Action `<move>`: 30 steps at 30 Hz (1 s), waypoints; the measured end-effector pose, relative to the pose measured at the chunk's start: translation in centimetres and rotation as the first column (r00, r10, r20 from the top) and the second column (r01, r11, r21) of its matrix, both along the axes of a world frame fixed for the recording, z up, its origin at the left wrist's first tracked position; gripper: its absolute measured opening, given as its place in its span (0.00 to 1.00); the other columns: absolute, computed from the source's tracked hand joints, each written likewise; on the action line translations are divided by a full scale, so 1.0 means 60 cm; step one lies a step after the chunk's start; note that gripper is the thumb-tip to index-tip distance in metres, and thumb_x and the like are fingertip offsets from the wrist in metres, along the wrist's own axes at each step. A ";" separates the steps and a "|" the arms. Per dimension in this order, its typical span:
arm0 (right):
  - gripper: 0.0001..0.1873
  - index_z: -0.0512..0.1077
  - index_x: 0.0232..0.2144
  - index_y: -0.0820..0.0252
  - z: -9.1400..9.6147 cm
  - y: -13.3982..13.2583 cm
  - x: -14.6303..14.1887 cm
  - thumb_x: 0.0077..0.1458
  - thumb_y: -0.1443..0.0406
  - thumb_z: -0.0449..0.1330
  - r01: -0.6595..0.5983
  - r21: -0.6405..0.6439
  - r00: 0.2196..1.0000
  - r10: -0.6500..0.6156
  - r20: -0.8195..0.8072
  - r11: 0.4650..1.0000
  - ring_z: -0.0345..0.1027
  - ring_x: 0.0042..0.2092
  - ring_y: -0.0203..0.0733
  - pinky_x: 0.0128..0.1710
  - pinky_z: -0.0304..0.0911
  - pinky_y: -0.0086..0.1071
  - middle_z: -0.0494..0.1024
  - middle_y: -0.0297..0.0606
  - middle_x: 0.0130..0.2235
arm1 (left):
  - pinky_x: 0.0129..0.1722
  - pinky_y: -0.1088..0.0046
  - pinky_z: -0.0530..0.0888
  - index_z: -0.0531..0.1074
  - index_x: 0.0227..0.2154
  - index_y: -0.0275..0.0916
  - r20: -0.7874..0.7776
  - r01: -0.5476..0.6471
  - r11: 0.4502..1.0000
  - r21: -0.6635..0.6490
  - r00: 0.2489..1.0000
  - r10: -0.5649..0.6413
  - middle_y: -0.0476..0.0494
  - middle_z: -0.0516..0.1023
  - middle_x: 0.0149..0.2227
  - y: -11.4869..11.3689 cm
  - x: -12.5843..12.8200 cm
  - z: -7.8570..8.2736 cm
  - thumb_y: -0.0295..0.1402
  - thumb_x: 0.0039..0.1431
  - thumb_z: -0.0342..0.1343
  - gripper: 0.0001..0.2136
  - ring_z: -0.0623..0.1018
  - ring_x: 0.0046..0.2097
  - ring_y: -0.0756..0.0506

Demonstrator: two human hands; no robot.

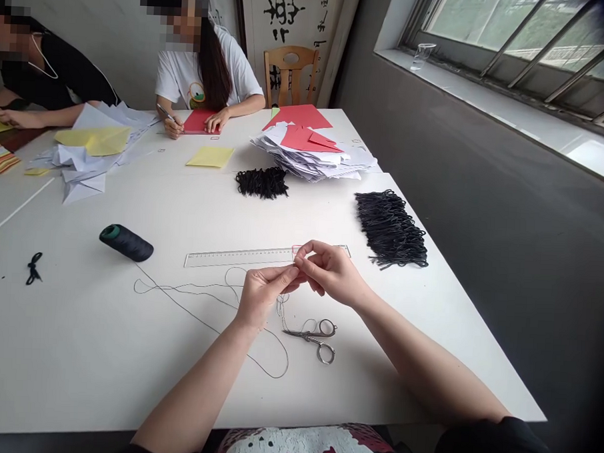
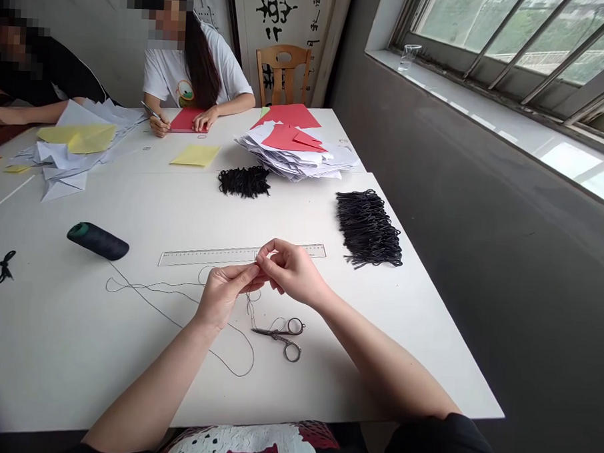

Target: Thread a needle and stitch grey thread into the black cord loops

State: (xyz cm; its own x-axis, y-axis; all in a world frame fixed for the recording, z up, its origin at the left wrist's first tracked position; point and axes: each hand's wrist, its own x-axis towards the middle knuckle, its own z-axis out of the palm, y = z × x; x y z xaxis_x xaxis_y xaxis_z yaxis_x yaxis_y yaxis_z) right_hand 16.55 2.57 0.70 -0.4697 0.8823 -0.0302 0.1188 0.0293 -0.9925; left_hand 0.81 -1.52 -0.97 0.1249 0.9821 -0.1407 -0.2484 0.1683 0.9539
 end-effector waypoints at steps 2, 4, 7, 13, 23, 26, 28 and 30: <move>0.16 0.65 0.32 0.62 -0.003 0.001 -0.001 0.59 0.54 0.57 0.000 -0.017 1.000 -0.001 -0.025 1.000 0.57 0.16 0.27 0.16 0.53 0.21 0.66 0.27 0.16 | 0.43 0.67 0.75 0.81 0.33 0.38 -0.013 -0.017 1.000 0.006 1.000 0.017 0.39 0.82 0.35 0.000 0.003 0.002 0.43 0.55 0.61 0.13 0.79 0.42 0.42; 0.16 0.64 0.32 0.61 -0.005 0.000 -0.002 0.59 0.54 0.57 -0.002 -0.033 0.999 0.001 -0.051 0.999 0.57 0.16 0.27 0.16 0.53 0.21 0.66 0.27 0.16 | 0.41 0.67 0.75 0.81 0.31 0.37 -0.023 -0.013 1.000 0.020 1.000 0.014 0.39 0.82 0.32 0.001 0.006 0.003 0.43 0.55 0.60 0.13 0.80 0.38 0.43; 0.16 0.64 0.33 0.61 -0.007 0.000 -0.005 0.60 0.54 0.56 -0.011 -0.050 0.998 0.008 -0.069 0.999 0.57 0.16 0.28 0.17 0.54 0.22 0.66 0.27 0.15 | 0.41 0.67 0.74 0.81 0.31 0.37 -0.032 -0.005 0.999 0.039 0.999 0.006 0.40 0.81 0.29 0.002 0.008 0.002 0.43 0.56 0.59 0.13 0.79 0.35 0.45; 0.17 0.66 0.34 0.62 -0.005 0.000 -0.008 0.58 0.52 0.57 0.013 -0.125 0.995 -0.025 -0.093 0.992 0.59 0.16 0.28 0.16 0.56 0.22 0.67 0.28 0.16 | 0.39 0.70 0.74 0.80 0.29 0.38 -0.026 -0.036 0.993 0.111 0.999 0.039 0.44 0.79 0.27 0.002 0.005 -0.007 0.39 0.58 0.58 0.10 0.77 0.33 0.48; 0.21 0.71 0.30 0.66 -0.007 -0.006 -0.013 0.55 0.51 0.60 -0.001 -0.166 0.995 -0.016 -0.103 0.986 0.66 0.18 0.32 0.17 0.61 0.23 0.72 0.35 0.19 | 0.34 0.69 0.72 0.79 0.26 0.37 0.013 -0.036 0.984 0.177 0.999 0.034 0.46 0.73 0.22 0.003 0.007 -0.005 0.37 0.59 0.57 0.12 0.74 0.27 0.48; 0.21 0.72 0.32 0.66 -0.008 -0.007 -0.014 0.54 0.51 0.60 0.041 -0.149 0.995 -0.054 -0.087 0.988 0.68 0.18 0.34 0.17 0.62 0.24 0.73 0.35 0.20 | 0.34 0.70 0.72 0.79 0.26 0.38 0.008 -0.074 0.985 0.158 0.997 0.073 0.47 0.73 0.22 0.004 0.005 -0.012 0.37 0.58 0.59 0.10 0.74 0.28 0.49; 0.21 0.72 0.33 0.66 -0.008 -0.009 -0.014 0.54 0.51 0.61 0.058 -0.136 0.995 -0.069 -0.075 0.989 0.68 0.19 0.34 0.17 0.63 0.24 0.73 0.36 0.20 | 0.35 0.70 0.73 0.80 0.27 0.38 -0.001 -0.089 0.986 0.139 0.996 0.090 0.47 0.74 0.22 0.005 0.004 -0.017 0.37 0.57 0.60 0.09 0.74 0.28 0.49; 0.21 0.72 0.32 0.67 -0.007 -0.009 -0.013 0.54 0.51 0.61 0.062 -0.128 0.995 -0.071 -0.064 0.990 0.69 0.19 0.35 0.17 0.63 0.24 0.73 0.36 0.20 | 0.35 0.70 0.73 0.81 0.27 0.38 -0.008 -0.089 0.988 0.126 0.996 0.091 0.46 0.75 0.23 0.005 0.003 -0.019 0.37 0.56 0.60 0.09 0.75 0.29 0.48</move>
State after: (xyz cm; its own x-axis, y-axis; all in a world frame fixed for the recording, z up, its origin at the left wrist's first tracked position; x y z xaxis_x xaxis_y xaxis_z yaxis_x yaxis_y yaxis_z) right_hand 15.74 2.01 0.26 -0.4148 0.9029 -0.1127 0.0488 -0.1016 -0.9936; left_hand 0.99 -1.23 -2.09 0.0344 0.9993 -0.0168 -0.2438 0.0247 0.9695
